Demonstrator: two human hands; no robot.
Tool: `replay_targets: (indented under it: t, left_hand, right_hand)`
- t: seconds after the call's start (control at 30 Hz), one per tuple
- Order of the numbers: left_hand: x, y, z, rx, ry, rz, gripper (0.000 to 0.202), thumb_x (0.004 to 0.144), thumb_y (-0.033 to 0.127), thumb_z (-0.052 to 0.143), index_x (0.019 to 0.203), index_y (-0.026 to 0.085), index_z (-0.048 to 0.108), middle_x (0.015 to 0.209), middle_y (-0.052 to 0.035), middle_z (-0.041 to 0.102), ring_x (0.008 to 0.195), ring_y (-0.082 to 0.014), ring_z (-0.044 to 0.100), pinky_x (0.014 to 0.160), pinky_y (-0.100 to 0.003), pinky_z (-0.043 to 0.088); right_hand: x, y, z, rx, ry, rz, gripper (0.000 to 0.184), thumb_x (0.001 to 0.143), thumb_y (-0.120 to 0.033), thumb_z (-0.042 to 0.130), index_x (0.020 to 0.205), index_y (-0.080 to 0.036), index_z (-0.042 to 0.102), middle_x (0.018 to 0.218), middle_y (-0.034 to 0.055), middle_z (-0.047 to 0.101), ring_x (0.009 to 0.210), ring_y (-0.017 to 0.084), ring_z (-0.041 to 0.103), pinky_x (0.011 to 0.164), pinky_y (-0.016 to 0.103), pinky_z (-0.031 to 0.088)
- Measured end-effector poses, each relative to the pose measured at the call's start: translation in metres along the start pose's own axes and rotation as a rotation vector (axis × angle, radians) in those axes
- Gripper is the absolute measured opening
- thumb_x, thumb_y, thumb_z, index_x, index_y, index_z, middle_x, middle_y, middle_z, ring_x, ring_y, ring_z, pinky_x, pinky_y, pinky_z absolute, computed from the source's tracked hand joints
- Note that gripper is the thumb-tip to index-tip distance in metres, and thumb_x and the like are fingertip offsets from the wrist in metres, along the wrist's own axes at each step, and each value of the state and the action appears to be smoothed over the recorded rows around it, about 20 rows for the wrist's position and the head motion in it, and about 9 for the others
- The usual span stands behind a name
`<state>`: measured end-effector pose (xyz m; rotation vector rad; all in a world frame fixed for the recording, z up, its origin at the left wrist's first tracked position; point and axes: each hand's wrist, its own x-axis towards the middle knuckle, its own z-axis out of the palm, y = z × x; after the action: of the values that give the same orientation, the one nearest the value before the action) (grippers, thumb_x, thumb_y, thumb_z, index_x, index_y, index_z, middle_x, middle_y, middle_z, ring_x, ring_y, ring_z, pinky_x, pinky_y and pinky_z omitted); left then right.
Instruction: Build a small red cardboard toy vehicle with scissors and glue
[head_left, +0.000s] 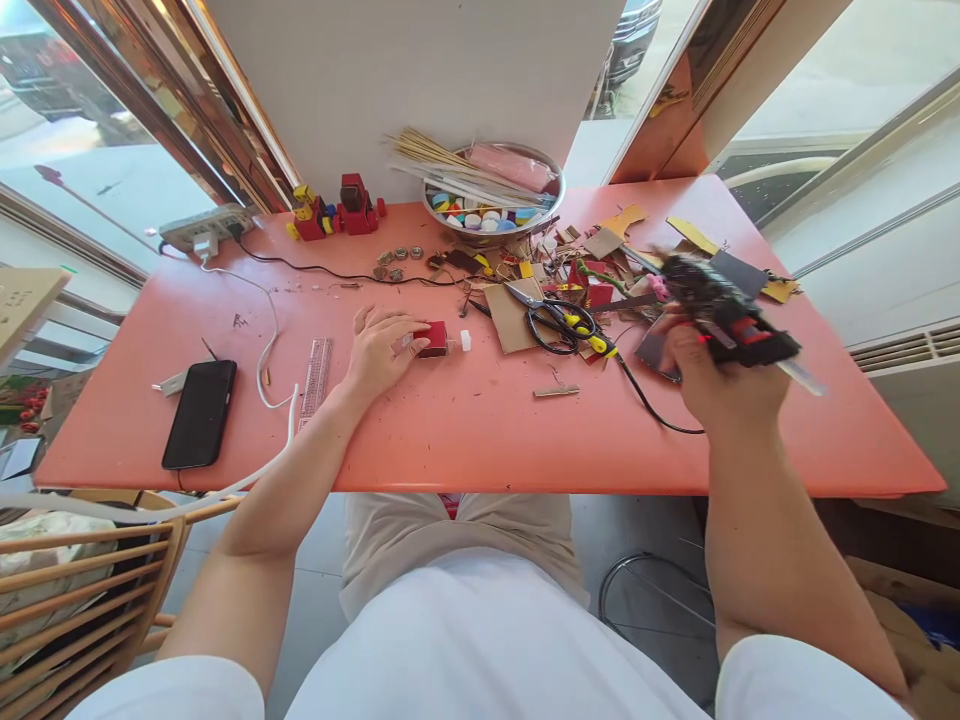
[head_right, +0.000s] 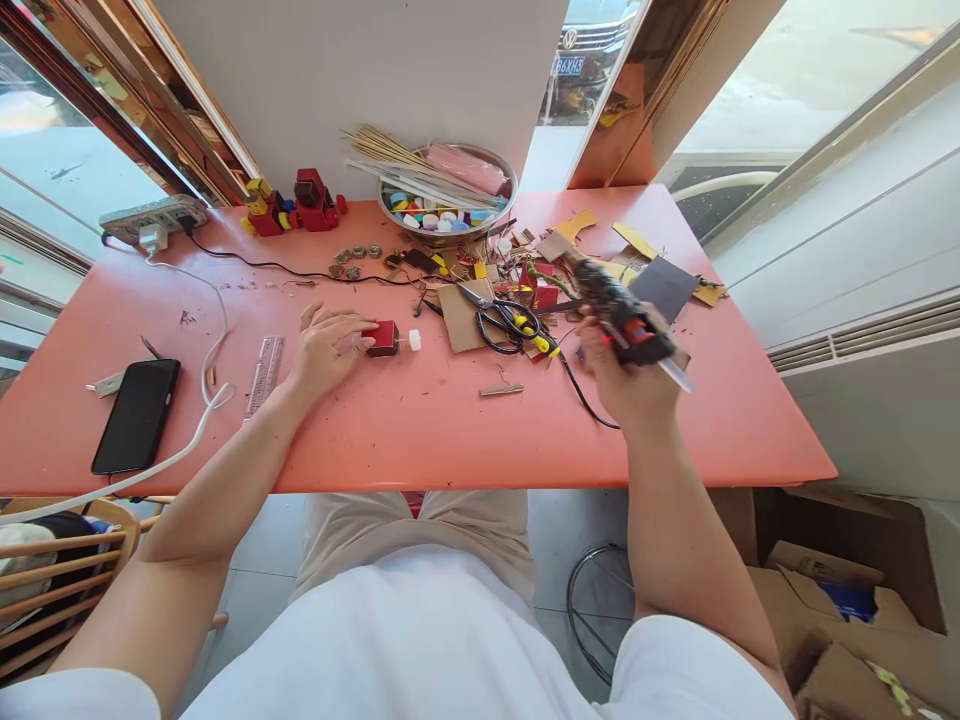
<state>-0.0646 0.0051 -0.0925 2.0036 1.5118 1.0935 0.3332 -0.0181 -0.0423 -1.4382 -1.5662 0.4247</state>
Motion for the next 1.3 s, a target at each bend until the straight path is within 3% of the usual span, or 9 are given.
replay_targets:
  t: [0.13, 0.3, 0.43, 0.53, 0.7, 0.8, 0.93, 1.3]
  left_hand:
    - [-0.001, -0.001, -0.003, 0.069, -0.016, 0.03, 0.025, 0.079, 0.048, 0.091, 0.102, 0.037, 0.086, 0.116, -0.0033, 0.088, 0.122, -0.035, 0.076, 0.137, -0.064, 0.026]
    - [-0.003, 0.0, -0.003, 0.22, -0.026, 0.028, 0.025, 0.088, 0.05, 0.082, 0.107, 0.036, 0.086, 0.121, -0.0025, 0.087, 0.123, -0.0333, 0.077, 0.135, -0.063, 0.031]
    - [-0.003, 0.001, 0.001, 0.268, 0.002, 0.034, 0.022, 0.091, 0.049, 0.077, 0.106, 0.036, 0.085, 0.118, -0.0024, 0.088, 0.121, -0.0339, 0.078, 0.133, -0.066, 0.032]
    - [-0.003, 0.001, 0.002, 0.283, 0.013, 0.054, 0.023, 0.092, 0.049, 0.075, 0.107, 0.034, 0.084, 0.117, -0.0038, 0.088, 0.119, -0.0341, 0.078, 0.133, -0.066, 0.032]
    - [-0.005, 0.0, 0.003, 0.295, 0.005, 0.079, 0.023, 0.093, 0.051, 0.073, 0.107, 0.035, 0.083, 0.118, -0.0034, 0.087, 0.119, -0.0325, 0.078, 0.132, -0.061, 0.035]
    - [-0.005, -0.001, 0.003, 0.29, 0.014, 0.079, 0.024, 0.093, 0.052, 0.072, 0.107, 0.034, 0.082, 0.117, -0.0038, 0.087, 0.119, -0.0324, 0.078, 0.13, -0.061, 0.037]
    - [-0.005, 0.001, 0.004, 0.288, 0.001, 0.083, 0.026, 0.097, 0.053, 0.066, 0.105, 0.033, 0.081, 0.116, -0.0049, 0.087, 0.119, -0.0322, 0.078, 0.128, -0.06, 0.039]
    - [-0.003, 0.005, 0.005, 0.286, 0.04, 0.069, 0.013, 0.092, 0.039, 0.071, 0.099, 0.034, 0.081, 0.108, -0.0012, 0.088, 0.114, -0.0302, 0.078, 0.129, -0.06, 0.038]
  right_hand:
    - [0.005, -0.053, 0.039, 0.377, -0.506, 0.098, 0.07, 0.076, -0.094, 0.072, 0.08, -0.024, 0.063, 0.074, 0.0078, 0.074, 0.042, 0.011, 0.048, 0.045, 0.032, 0.042]
    - [0.012, -0.068, 0.076, 0.506, -0.736, 0.178, 0.066, 0.077, -0.084, 0.081, 0.073, -0.021, 0.063, 0.069, 0.0031, 0.07, 0.041, 0.007, 0.048, 0.042, 0.027, 0.038]
    - [0.005, -0.063, 0.104, 0.559, -0.684, 0.254, 0.059, 0.077, -0.076, 0.085, 0.073, -0.023, 0.058, 0.067, 0.001, 0.067, 0.044, 0.01, 0.051, 0.044, 0.027, 0.042]
    - [-0.004, -0.065, 0.124, 0.513, -0.584, 0.268, 0.05, 0.071, -0.058, 0.093, 0.076, -0.025, 0.057, 0.067, -0.0019, 0.062, 0.054, 0.015, 0.058, 0.051, 0.03, 0.049]
    - [-0.005, -0.076, 0.152, 0.37, -0.484, 0.047, 0.033, 0.071, -0.03, 0.082, 0.089, -0.027, 0.054, 0.088, 0.0006, 0.069, 0.08, 0.021, 0.063, 0.078, 0.036, 0.055]
    - [0.002, -0.08, 0.165, 0.284, -0.519, -0.055, 0.037, 0.066, -0.028, 0.078, 0.084, -0.029, 0.044, 0.083, -0.001, 0.064, 0.086, 0.023, 0.061, 0.082, 0.037, 0.052]
    - [0.004, -0.081, 0.177, 0.279, -0.562, -0.078, 0.038, 0.069, -0.031, 0.073, 0.085, -0.03, 0.038, 0.079, -0.0027, 0.061, 0.081, 0.021, 0.057, 0.079, 0.034, 0.048]
    - [0.003, -0.078, 0.183, 0.251, -0.557, -0.086, 0.037, 0.069, -0.029, 0.066, 0.086, -0.03, 0.034, 0.08, -0.0024, 0.059, 0.078, 0.019, 0.053, 0.075, 0.031, 0.041]
